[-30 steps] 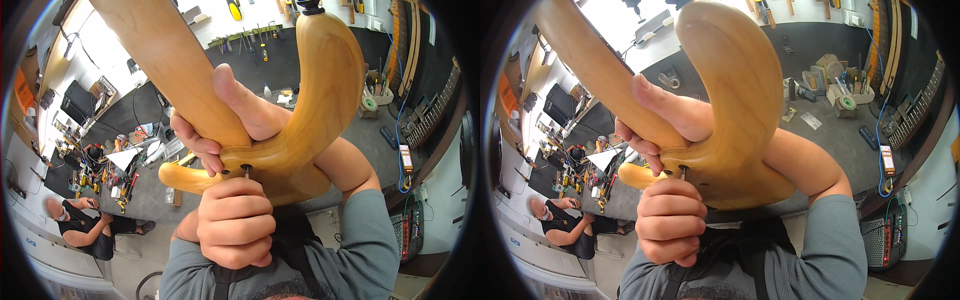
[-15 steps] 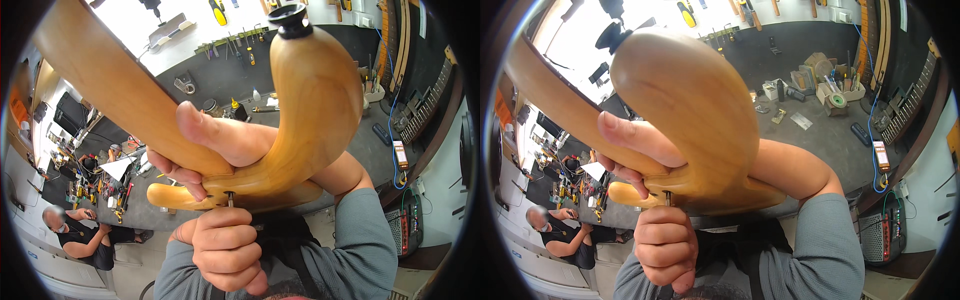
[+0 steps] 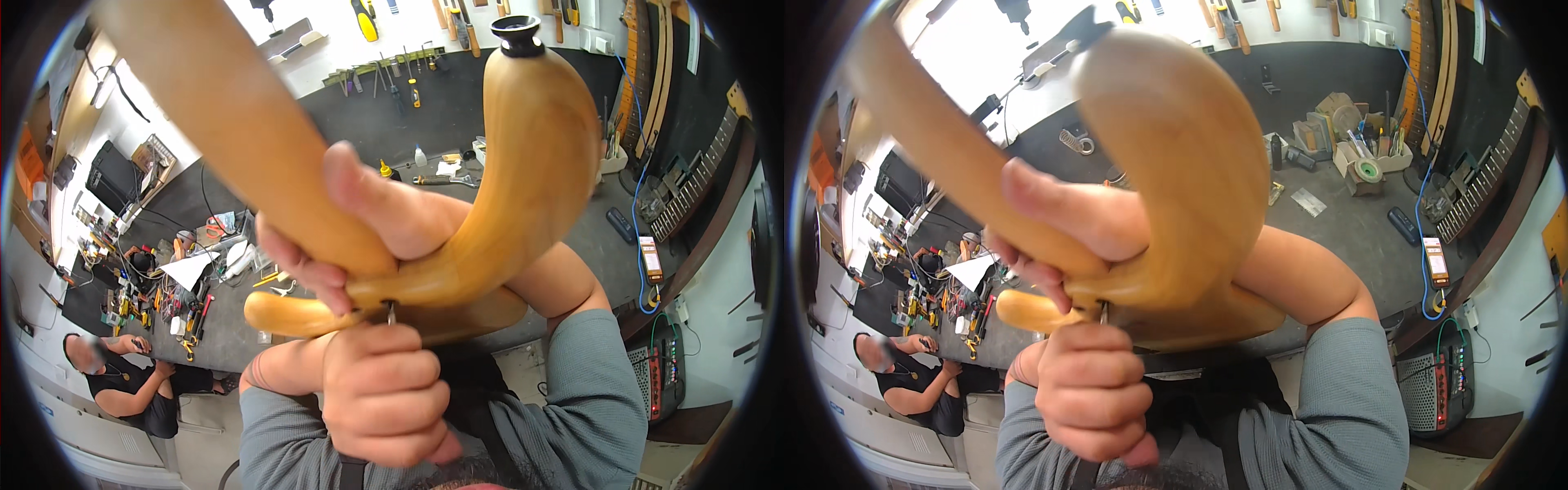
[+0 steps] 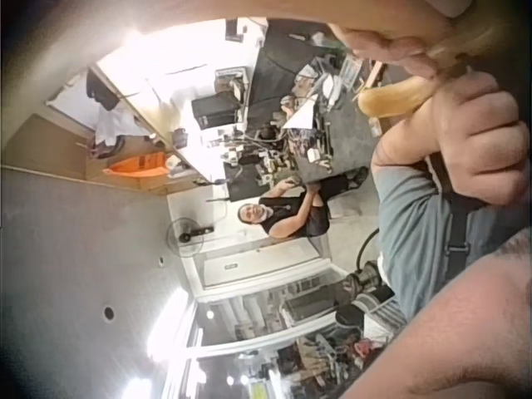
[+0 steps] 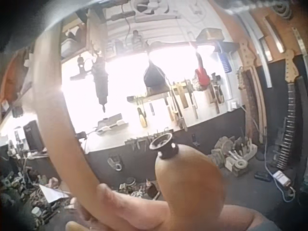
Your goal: The person uses a screwdriver to tighten screws on the back of a bass guitar body. They then move the bass to a wall rack and pick up a separate guitar neck. The person uses a brush to clean the fretboard of the neck and then uses a small tool to adjust the nut slots.
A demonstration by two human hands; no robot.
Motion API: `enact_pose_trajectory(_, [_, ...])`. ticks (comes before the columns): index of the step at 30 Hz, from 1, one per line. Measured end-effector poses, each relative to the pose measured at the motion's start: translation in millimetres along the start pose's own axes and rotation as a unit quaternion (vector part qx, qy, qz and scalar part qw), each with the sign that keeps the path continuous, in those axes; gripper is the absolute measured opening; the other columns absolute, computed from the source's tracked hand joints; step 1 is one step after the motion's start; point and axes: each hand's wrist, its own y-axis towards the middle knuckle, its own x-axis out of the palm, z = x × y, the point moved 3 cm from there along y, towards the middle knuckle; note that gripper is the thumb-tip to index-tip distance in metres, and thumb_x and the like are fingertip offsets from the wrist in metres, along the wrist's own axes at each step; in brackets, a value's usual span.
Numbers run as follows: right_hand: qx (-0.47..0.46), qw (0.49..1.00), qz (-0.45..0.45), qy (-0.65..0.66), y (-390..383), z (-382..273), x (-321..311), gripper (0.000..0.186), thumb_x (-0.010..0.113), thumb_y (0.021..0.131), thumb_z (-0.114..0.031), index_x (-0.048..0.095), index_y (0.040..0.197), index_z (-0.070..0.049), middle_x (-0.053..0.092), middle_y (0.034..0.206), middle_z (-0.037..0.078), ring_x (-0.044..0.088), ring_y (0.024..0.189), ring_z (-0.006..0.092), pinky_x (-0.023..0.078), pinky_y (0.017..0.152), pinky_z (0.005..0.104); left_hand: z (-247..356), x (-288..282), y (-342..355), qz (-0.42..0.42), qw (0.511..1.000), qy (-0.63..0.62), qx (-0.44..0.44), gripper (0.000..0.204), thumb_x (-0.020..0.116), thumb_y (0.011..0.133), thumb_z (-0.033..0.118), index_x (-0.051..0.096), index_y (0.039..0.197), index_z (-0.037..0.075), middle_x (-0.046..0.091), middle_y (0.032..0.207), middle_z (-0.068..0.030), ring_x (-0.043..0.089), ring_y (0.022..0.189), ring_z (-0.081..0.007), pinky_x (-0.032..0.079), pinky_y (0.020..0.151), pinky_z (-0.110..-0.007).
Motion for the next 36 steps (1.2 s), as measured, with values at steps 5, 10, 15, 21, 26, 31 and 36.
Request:
enact_pose_trajectory(5, [-0.012, 0.998, 0.053, -0.041, 14, -1, -9, 0.112, 0.029, 0.092, -0.109, 0.062, 0.107, -0.003, 0.057, 0.076, 0.003, 0.066, 0.064, 0.0160, 0.060, 0.064, 0.0320, 8, 4, -16, 0.124, 0.992, -0.013, 0.013, 0.038, 0.076, 0.115, 0.027, 0.063, 0.088, 0.005, 0.066, 0.078, -0.0098, 0.061, 0.065, -0.0261, 0.053, 0.057, -0.041])
enact_pose_trajectory(10, [-0.025, 0.999, 0.020, -0.015, 21, 8, -22, 0.111, 0.033, 0.087, -0.111, 0.061, 0.104, -0.005, 0.058, 0.076, 0.003, 0.068, 0.063, 0.0169, 0.065, 0.067, 0.0354, 14, 1, -36, 0.168, 0.986, 0.006, -0.009, 0.042, 0.073, 0.117, 0.032, 0.060, 0.090, 0.004, 0.067, 0.077, -0.0098, 0.062, 0.063, -0.0260, 0.058, 0.059, -0.045])
enact_pose_trajectory(15, [-0.028, 1.000, 0.004, 0.000, 24, 9, -24, 0.113, 0.037, 0.082, -0.113, 0.062, 0.105, -0.005, 0.059, 0.073, 0.003, 0.068, 0.061, 0.0178, 0.066, 0.066, 0.0359, 14, -7, -48, 0.171, 0.984, -0.004, -0.050, 0.042, 0.070, 0.119, 0.036, 0.060, 0.093, 0.004, 0.067, 0.081, -0.0093, 0.064, 0.064, -0.0265, 0.059, 0.060, -0.046])
enact_pose_trajectory(21, [-0.026, 1.000, -0.007, 0.006, 27, 13, -28, 0.116, 0.039, 0.079, -0.114, 0.064, 0.106, -0.003, 0.061, 0.073, 0.004, 0.070, 0.060, 0.0180, 0.067, 0.065, 0.0349, 12, -6, -52, 0.211, 0.976, 0.009, -0.052, 0.044, 0.064, 0.121, 0.040, 0.060, 0.093, 0.007, 0.069, 0.082, -0.0084, 0.062, 0.060, -0.0213, 0.053, 0.048, -0.038])
enact_pose_trajectory(26, [-0.032, 0.999, -0.002, 0.008, 27, 16, -26, 0.117, 0.039, 0.080, -0.114, 0.065, 0.108, -0.003, 0.062, 0.073, 0.004, 0.070, 0.061, 0.0174, 0.067, 0.065, 0.0345, 8, -6, -56, 0.216, 0.975, 0.010, -0.047, 0.044, 0.063, 0.122, 0.041, 0.059, 0.094, 0.007, 0.067, 0.081, -0.0078, 0.061, 0.059, -0.0206, 0.052, 0.046, -0.036])
enact_pose_trajectory(31, [-0.032, 0.999, 0.007, 0.007, 26, 12, -25, 0.116, 0.038, 0.081, -0.113, 0.064, 0.108, -0.003, 0.061, 0.073, 0.004, 0.070, 0.060, 0.0173, 0.068, 0.065, 0.0353, 8, 0, -57, 0.225, 0.972, 0.046, -0.053, 0.039, 0.063, 0.121, 0.040, 0.058, 0.097, 0.009, 0.065, 0.087, -0.0077, 0.062, 0.066, -0.0225, 0.054, 0.052, -0.037])
enact_pose_trajectory(36, [-0.041, 0.999, 0.023, -0.003, 26, 13, -27, 0.115, 0.037, 0.083, -0.112, 0.064, 0.107, -0.003, 0.059, 0.072, 0.004, 0.069, 0.060, 0.0170, 0.067, 0.065, 0.0358, 12, 24, -64, 0.296, 0.946, 0.096, -0.095, 0.031, 0.059, 0.120, 0.038, 0.059, 0.103, 0.012, 0.063, 0.099, -0.0060, 0.063, 0.083, -0.0246, 0.058, 0.068, -0.041])
